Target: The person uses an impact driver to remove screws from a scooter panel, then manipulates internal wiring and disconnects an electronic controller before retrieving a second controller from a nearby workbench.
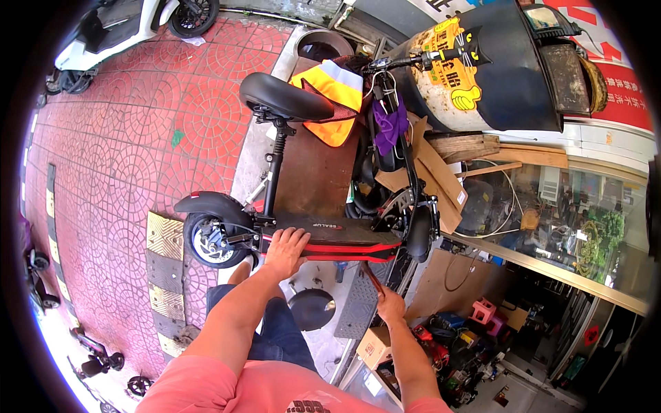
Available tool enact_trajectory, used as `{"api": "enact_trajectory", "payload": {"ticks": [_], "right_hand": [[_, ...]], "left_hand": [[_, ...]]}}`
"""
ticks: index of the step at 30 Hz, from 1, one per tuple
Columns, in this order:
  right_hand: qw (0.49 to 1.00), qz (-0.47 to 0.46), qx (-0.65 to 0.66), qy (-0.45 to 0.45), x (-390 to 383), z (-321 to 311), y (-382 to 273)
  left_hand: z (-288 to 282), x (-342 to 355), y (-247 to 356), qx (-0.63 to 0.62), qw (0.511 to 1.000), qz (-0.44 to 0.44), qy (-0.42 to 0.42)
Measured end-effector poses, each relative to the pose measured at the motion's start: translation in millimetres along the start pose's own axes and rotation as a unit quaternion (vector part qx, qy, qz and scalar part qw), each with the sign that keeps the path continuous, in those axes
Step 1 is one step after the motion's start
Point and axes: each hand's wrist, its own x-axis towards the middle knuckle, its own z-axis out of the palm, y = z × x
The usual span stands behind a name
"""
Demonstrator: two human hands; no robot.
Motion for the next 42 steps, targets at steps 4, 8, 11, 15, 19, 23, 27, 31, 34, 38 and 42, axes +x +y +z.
{"api": "enact_trajectory", "payload": {"ticks": [4,8,11,15,19,23,27,31,34,38,42], "right_hand": [[0.995,-0.028,0.039,-0.091,5.7,-18.7,22.1],[0.998,0.009,0.066,0.021,10.5,-27.2,-5.1],[0.995,-0.045,-0.006,-0.090,2.9,-34.3,3.0],[0.998,-0.043,0.043,-0.006,4.6,-39.3,2.9],[0.997,-0.070,-0.016,-0.005,-3.0,-27.6,16.4],[0.999,-0.041,0.014,0.000,-3.7,-50.3,13.3],[0.997,-0.071,-0.003,-0.003,-4.4,-50.5,8.1],[0.994,-0.095,0.044,-0.044,-8.3,-61.9,5.1],[0.993,-0.079,0.087,0.006,-16.0,-54.2,-14.9],[0.993,-0.006,0.087,-0.074,-29.9,-24.6,10.4],[0.956,0.100,0.262,-0.082,-30.2,51.1,85.1]], "left_hand": [[1.0,1.1,-0.3,0.002,1.000,0.005,-0.004],[-0.5,2.3,-3.0,0.006,1.000,0.003,0.007],[-2.3,2.4,0.8,0.004,1.000,-0.001,0.001],[1.1,1.4,-1.0,0.001,1.000,0.006,0.005],[-1.6,1.3,-1.0,0.001,1.000,0.005,0.001],[1.0,-2.6,-3.6,0.001,1.000,0.004,0.005],[-2.5,1.1,-2.6,0.006,1.000,0.004,-0.003],[4.2,2.7,-4.7,-0.004,1.000,0.016,0.010],[-0.3,5.1,1.5,-0.004,1.000,0.012,0.002],[5.8,10.6,8.6,0.020,1.000,0.010,-0.015],[8.4,15.4,17.6,0.048,0.998,0.006,-0.030]]}}
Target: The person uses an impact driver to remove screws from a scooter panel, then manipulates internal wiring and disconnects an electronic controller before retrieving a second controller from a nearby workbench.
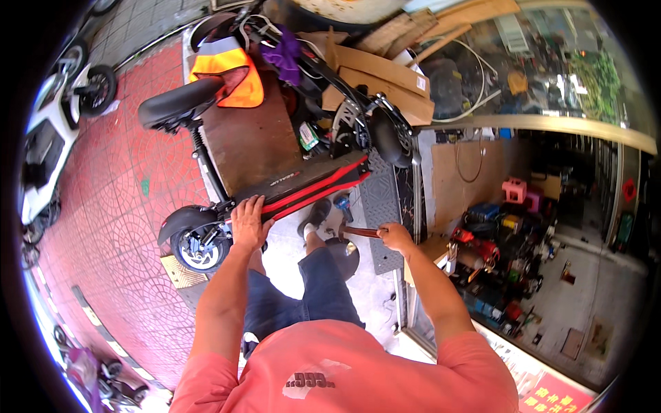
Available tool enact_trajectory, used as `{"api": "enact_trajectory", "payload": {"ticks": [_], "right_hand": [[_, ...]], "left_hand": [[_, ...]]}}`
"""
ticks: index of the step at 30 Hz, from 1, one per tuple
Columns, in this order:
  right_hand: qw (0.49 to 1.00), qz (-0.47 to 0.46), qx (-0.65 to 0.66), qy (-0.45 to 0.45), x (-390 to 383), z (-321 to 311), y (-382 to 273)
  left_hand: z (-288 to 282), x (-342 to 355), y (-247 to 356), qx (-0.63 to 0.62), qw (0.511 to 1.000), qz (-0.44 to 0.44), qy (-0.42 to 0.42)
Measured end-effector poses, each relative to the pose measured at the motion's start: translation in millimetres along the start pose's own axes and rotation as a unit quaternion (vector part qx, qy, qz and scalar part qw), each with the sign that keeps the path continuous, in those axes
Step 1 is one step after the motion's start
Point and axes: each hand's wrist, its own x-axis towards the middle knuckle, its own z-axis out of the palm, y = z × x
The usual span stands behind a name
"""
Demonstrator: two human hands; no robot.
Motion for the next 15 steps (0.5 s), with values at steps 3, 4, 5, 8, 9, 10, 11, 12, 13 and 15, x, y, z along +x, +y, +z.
{"api": "enact_trajectory", "payload": {"ticks": [3,4,5,8,9,10,11,12,13,15], "right_hand": [[0.959,0.141,0.239,-0.062,3.8,15.4,48.9],[0.921,0.189,0.331,-0.085,4.7,19.4,63.0],[0.871,0.235,0.419,-0.107,4.4,23.7,77.3],[0.761,0.281,0.561,-0.163,9.4,31.8,108.2],[0.748,0.272,0.573,-0.197,5.5,33.8,112.6],[0.737,0.259,0.582,-0.226,3.8,36.7,117.4],[0.764,0.243,0.552,-0.227,-1.2,48.1,120.5],[0.776,0.234,0.520,-0.268,7.6,66.3,135.5],[0.769,0.237,0.539,-0.250,14.1,75.9,140.0],[0.747,0.233,0.589,-0.202,30.9,79.6,134.4]], "left_hand": [[-4.2,3.3,11.9,0.015,0.999,-0.020,-0.028],[-4.3,4.2,16.1,0.020,0.999,-0.030,-0.034],[1.4,6.1,16.1,0.024,0.999,-0.033,-0.023],[18.7,6.8,19.4,0.078,0.995,-0.063,0.001],[19.4,6.4,22.4,0.084,0.994,-0.065,0.006],[24.0,8.0,22.6,0.103,0.993,-0.058,0.016],[28.3,4.3,20.3,0.117,0.991,-0.062,0.006],[32.0,7.1,20.3,0.128,0.990,-0.067,0.000],[31.3,6.7,22.0,0.137,0.989,-0.063,-0.003],[32.8,10.5,24.3,0.151,0.986,-0.066,-0.009]]}}
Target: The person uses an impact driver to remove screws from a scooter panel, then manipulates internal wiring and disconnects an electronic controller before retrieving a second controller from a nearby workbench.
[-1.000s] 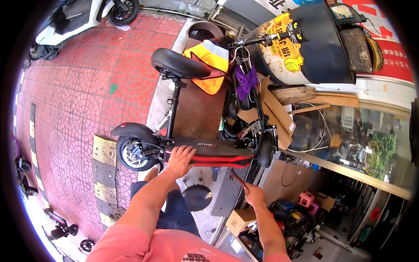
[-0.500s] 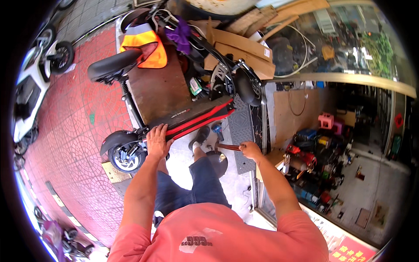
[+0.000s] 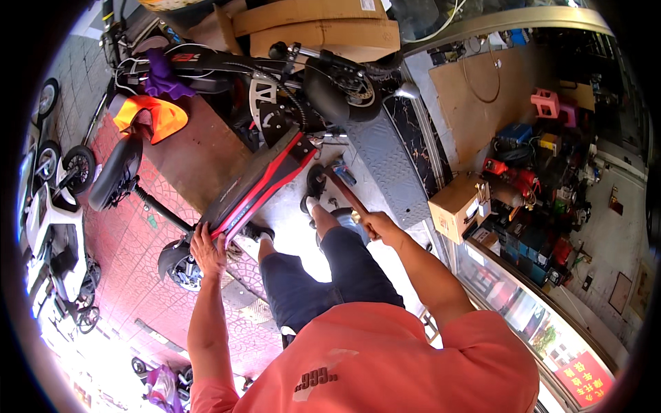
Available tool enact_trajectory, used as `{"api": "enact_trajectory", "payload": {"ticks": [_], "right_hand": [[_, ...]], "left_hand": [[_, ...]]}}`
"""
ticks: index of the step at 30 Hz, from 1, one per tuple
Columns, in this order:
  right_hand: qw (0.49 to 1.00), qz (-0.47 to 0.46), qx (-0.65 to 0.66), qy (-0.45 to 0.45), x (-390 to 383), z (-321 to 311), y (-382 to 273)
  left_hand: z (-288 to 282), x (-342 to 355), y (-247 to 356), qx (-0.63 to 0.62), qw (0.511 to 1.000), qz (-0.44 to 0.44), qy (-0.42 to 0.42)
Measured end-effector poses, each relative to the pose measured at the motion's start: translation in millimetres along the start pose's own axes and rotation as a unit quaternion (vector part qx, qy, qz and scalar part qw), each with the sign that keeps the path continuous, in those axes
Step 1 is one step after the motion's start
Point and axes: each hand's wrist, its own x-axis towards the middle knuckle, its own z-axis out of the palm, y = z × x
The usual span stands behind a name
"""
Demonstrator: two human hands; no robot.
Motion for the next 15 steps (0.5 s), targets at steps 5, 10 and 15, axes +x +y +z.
{"api": "enact_trajectory", "payload": {"ticks": [5,10,15], "right_hand": [[0.987,-0.036,0.135,0.080,20.2,22.6,-57.4],[0.984,-0.063,0.146,0.086,73.5,-9.3,-75.4],[0.959,-0.057,0.261,0.096,141.5,-15.7,-84.0]], "left_hand": [[32.9,33.2,-29.7,-0.019,0.995,-0.037,-0.088],[39.9,128.7,122.9,-0.101,0.985,-0.134,-0.047],[45.1,137.4,166.0,-0.005,0.980,-0.197,-0.024]]}}
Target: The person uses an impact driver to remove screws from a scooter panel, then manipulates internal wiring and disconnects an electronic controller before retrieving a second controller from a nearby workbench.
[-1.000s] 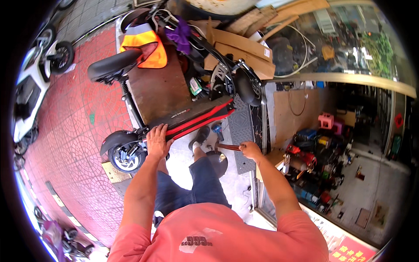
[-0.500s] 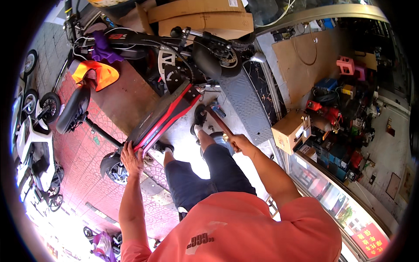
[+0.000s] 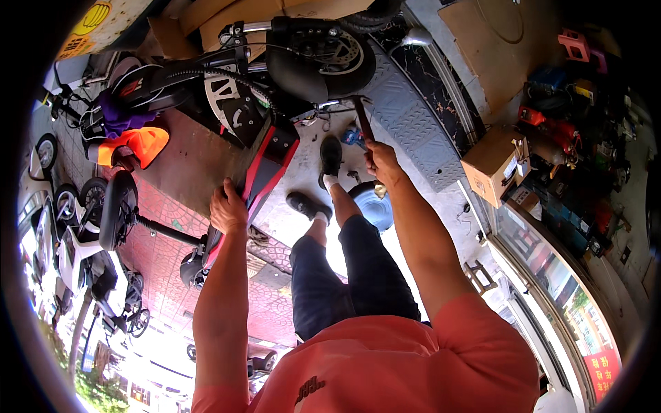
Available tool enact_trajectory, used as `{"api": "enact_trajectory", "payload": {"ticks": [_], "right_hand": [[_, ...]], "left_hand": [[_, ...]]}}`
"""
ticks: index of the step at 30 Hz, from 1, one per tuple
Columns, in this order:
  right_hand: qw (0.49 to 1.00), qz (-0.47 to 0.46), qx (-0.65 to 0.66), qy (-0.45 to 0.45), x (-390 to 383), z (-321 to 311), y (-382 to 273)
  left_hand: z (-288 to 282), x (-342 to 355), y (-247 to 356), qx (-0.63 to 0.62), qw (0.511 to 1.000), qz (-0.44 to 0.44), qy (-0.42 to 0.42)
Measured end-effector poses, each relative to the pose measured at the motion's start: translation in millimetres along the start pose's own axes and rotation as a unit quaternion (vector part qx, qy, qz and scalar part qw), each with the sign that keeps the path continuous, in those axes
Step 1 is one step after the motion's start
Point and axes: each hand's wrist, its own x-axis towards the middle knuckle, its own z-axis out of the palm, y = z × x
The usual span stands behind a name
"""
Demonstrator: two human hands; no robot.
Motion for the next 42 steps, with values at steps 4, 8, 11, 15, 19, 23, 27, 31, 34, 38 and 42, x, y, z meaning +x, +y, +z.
{"api": "enact_trajectory", "payload": {"ticks": [4,8,11,15,19,23,27,31,34,38,42], "right_hand": [[0.997,0.035,0.069,0.026,32.9,25.1,14.8],[0.969,0.124,0.206,-0.050,49.3,28.7,55.6],[0.964,0.128,0.225,-0.063,32.9,62.4,71.5],[0.960,0.110,0.226,-0.127,24.6,69.5,84.6],[0.946,0.147,0.267,-0.106,49.2,84.3,84.1],[0.939,0.165,0.165,-0.254,43.9,61.5,79.6],[0.931,0.211,0.251,-0.159,77.7,79.2,85.9],[0.951,0.180,0.097,-0.231,40.5,80.0,77.4],[0.946,0.200,0.154,-0.201,59.8,88.0,89.3],[0.943,0.208,0.123,-0.227,46.1,106.3,75.4],[0.956,0.205,0.131,-0.166,57.0,112.7,78.2]], "left_hand": [[2.0,6.3,5.0,0.019,1.000,-0.008,-0.001],[6.6,5.3,-0.6,0.004,0.999,0.026,0.025],[7.8,6.0,0.4,0.014,1.000,0.014,0.022],[8.2,6.4,0.4,0.022,0.999,0.010,0.025],[0.3,0.1,5.6,0.026,0.999,0.017,0.040],[-4.2,-3.2,-0.8,0.003,0.999,-0.001,0.038],[-21.7,-5.0,6.9,-0.023,0.998,0.031,0.055],[-18.7,-12.9,-3.6,-0.040,0.996,0.018,0.072],[-21.7,-7.6,3.6,-0.043,0.996,0.030,0.071],[-17.6,-9.5,-2.0,-0.051,0.997,0.002,0.060],[-31.3,-9.6,1.4,-0.074,0.997,0.005,0.039]]}}
